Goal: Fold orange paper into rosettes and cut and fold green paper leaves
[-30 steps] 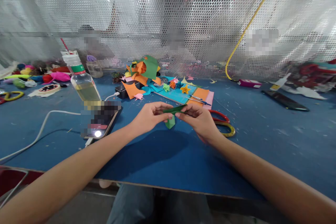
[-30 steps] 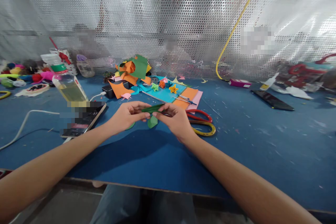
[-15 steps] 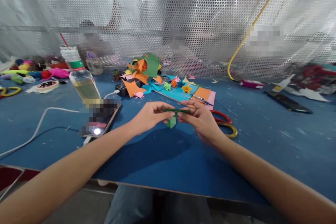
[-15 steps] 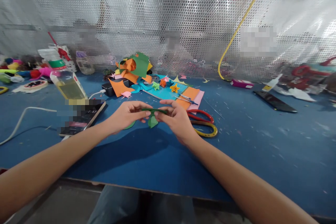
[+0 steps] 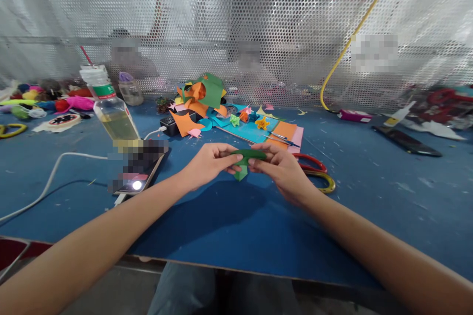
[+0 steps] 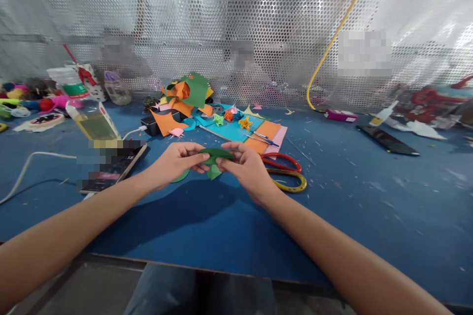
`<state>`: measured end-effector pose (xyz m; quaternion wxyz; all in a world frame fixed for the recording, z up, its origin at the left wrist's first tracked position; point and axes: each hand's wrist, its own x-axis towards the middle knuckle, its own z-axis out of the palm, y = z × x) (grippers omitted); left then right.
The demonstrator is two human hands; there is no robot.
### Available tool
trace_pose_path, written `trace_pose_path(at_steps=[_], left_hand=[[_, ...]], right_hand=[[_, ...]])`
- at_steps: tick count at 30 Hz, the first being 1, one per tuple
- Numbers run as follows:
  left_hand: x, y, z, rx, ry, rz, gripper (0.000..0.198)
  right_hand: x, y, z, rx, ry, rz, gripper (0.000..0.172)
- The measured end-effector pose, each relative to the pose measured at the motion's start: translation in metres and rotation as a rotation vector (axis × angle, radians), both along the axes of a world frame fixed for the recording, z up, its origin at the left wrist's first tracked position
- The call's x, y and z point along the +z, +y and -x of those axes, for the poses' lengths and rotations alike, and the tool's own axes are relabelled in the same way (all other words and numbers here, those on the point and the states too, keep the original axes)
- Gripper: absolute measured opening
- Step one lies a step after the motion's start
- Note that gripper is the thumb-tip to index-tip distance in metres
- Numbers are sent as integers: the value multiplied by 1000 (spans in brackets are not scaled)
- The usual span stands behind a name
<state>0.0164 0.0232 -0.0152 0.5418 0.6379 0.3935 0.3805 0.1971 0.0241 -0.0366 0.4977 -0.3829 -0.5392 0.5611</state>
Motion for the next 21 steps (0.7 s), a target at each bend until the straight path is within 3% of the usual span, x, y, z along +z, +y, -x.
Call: trace_pose_path(at_steps=[7, 21], left_hand=[[3, -2, -1, -20, -32, 62, 23], [2, -1, -1, 13, -51, 140, 20]], right_hand=[[3, -2, 2, -7, 11, 11, 36], [4, -2, 1, 11, -46, -47, 33]])
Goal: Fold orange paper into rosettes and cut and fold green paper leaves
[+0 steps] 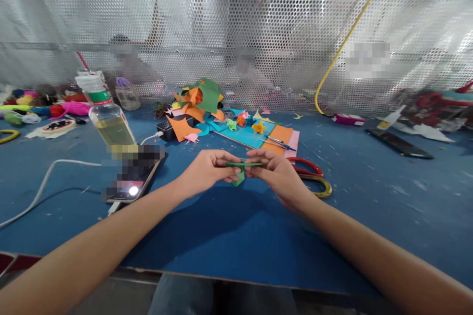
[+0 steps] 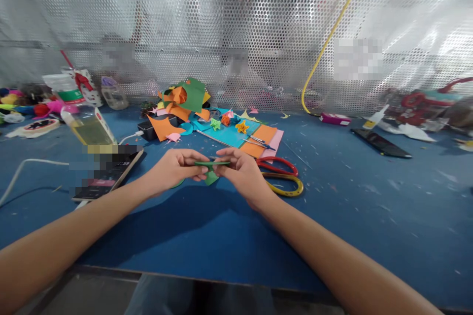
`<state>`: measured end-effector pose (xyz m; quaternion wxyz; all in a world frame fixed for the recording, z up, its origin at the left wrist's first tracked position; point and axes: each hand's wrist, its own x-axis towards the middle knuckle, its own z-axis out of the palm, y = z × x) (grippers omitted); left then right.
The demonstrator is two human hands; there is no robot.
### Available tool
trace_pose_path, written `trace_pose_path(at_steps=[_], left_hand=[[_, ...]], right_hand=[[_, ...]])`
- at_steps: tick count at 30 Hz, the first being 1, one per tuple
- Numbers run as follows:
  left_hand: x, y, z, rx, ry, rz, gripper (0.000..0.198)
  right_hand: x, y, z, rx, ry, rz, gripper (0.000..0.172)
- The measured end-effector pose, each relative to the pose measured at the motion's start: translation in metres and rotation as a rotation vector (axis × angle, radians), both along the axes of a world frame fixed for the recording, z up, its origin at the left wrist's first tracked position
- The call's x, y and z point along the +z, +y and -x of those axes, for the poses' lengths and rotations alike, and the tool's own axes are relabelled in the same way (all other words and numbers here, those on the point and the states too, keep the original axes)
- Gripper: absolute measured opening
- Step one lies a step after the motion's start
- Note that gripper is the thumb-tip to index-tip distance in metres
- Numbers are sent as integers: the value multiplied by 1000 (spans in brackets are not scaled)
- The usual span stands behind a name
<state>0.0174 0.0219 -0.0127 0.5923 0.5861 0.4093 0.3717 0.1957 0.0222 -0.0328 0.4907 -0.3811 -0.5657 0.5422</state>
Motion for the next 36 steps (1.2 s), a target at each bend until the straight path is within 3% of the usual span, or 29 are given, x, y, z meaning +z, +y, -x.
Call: trace_pose_path(at_steps=[9, 21, 26, 32, 36], left_hand=[[-2, -3, -1, -31, 12, 9, 19], [-8, -2, 0, -42, 51, -132, 32], [-5, 0, 1, -56, -6, -45, 39], [-4, 5, 3, -69, 28, 50, 50], [-3, 5, 4, -67, 119, -27, 37]], right_hand=[[-5, 2, -2, 36, -61, -94, 28], [1, 0, -1, 77, -181, -98, 34], [-2, 4, -4, 92, -156, -58, 30], [-5, 9, -8, 198, -85, -8, 41], [-6, 11, -9, 201, -93, -21, 38]])
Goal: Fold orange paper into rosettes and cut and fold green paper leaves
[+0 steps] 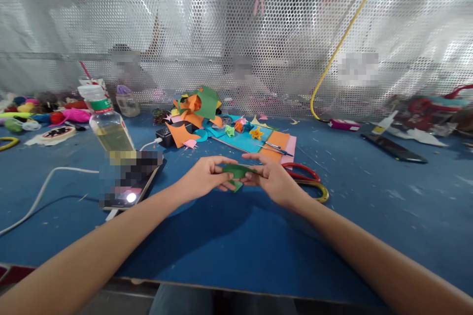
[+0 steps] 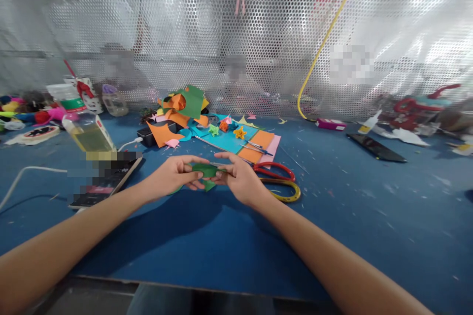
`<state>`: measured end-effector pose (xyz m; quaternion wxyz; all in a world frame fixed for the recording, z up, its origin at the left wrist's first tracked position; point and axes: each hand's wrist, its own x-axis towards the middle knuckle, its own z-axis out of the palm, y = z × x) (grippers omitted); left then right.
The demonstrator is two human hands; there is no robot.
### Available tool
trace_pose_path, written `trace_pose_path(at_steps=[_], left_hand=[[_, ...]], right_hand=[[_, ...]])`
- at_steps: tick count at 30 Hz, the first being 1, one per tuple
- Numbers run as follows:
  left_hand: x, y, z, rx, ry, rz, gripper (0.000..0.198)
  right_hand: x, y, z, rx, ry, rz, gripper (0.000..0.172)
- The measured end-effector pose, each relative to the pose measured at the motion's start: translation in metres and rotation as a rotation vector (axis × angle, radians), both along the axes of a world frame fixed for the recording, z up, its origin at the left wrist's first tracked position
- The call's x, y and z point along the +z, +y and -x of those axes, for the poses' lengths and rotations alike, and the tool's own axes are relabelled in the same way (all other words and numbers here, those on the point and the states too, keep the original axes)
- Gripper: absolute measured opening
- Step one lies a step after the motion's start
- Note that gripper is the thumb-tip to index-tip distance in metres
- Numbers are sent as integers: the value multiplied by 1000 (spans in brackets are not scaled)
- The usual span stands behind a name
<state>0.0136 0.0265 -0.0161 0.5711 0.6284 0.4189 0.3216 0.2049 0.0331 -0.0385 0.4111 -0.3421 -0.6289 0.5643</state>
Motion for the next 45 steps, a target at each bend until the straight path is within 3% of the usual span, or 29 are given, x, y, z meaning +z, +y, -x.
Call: trace_pose_path(at_steps=[3, 6, 11, 15, 18, 22, 30, 34, 37, 40, 45], left_hand=[[1, -1, 2, -22, 103, -166, 21], [1, 0, 3, -6, 124, -232, 26], [-3, 4, 1, 38, 56, -165, 12], [-3, 2, -2, 73, -14, -93, 14], [-1, -1, -3, 83, -42, -61, 19], [2, -4, -3, 83, -56, -21, 25], [4, -5, -2, 55, -112, 0, 30], [4, -4, -2, 81, -166, -52, 30], [5, -4, -4, 79, -151, -100, 26], [7, -6, -6, 81, -125, -123, 18], [10, -11, -7, 73, -101, -157, 12]], right_hand=[[-6, 2, -2, 56, -80, -48, 37], [-12, 2, -2, 25, -222, -216, 39], [-5, -6, -2, -307, -514, -792, 48], [9, -12, -5, -256, -751, -1168, 31], [12, -15, -5, -175, -815, -1248, 27], [12, -15, -4, -191, -790, -1321, 17], [19, -18, -11, -111, -737, -1547, 21], [21, -20, -14, -143, -799, -1512, 21], [18, -19, -13, -150, -757, -1380, 16], [13, -17, -8, -195, -569, -1142, 6], [7, -15, -1, -225, -204, -582, 22]])
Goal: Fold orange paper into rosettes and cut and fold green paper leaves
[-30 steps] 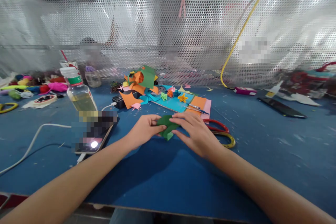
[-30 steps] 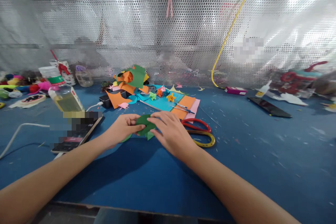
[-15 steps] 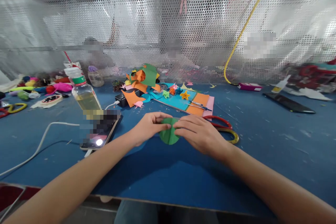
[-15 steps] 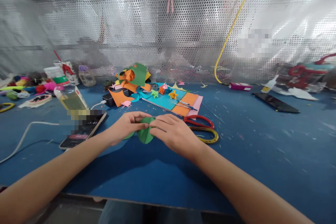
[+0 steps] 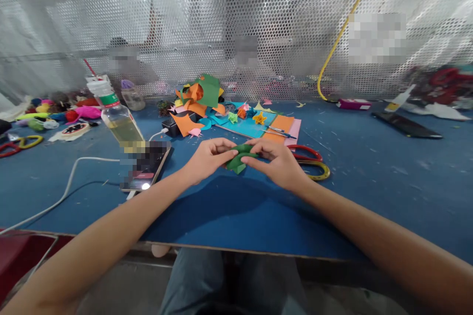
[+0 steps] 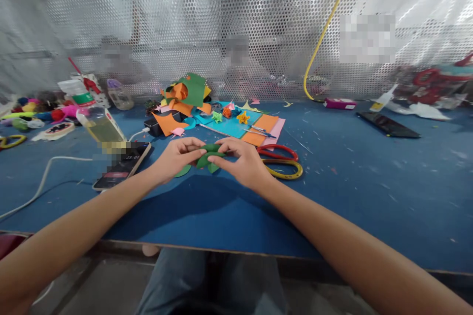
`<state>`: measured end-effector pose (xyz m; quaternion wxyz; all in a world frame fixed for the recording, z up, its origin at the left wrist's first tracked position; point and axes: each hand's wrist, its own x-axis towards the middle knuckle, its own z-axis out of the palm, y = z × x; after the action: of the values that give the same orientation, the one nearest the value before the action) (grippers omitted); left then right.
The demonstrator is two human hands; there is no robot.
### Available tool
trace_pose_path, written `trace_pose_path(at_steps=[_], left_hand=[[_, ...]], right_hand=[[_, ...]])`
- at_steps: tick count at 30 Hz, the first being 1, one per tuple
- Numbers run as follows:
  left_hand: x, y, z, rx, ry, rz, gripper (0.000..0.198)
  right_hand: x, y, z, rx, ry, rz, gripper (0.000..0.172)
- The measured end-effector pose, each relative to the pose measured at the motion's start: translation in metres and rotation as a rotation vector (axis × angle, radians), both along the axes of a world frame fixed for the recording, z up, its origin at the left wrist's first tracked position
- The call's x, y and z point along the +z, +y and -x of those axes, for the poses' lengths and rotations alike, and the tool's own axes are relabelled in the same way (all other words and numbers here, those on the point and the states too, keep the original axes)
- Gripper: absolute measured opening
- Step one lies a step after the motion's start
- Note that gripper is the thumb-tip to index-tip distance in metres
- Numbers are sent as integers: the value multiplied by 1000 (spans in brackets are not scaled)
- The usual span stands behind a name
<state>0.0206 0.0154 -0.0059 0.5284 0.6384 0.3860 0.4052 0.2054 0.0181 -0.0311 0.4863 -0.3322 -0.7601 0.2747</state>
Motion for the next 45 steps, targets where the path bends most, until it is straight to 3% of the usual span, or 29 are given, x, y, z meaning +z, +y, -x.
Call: trace_pose_path(at_steps=[3, 6, 13, 17, 23, 32, 38, 45], left_hand=[[-1, -2, 0, -44, 11, -27, 20], [-4, -2, -1, -106, 32, -63, 27], [-5, -3, -2, -89, 74, -40, 20], [-7, -2, -2, -92, 89, -35, 21], [-8, -1, -1, -93, 110, -44, 23], [-12, 1, 3, -103, 372, -178, 21], [-9, 2, 5, -84, 292, -220, 42], [-7, 5, 4, -61, 258, -198, 49]], right_hand=[[-1, 0, 2, 1, 104, 207, 26], [-1, -1, 3, 9, 144, 260, 27], [0, -2, 4, 30, 181, 268, 31], [0, -3, 4, 51, 164, 302, 22], [-2, -2, 5, 30, 158, 283, 21], [-4, -5, 5, -3, -14, 157, 17], [-4, -3, 5, 170, 145, 365, 36], [2, -1, 9, 44, 189, 415, 50]])
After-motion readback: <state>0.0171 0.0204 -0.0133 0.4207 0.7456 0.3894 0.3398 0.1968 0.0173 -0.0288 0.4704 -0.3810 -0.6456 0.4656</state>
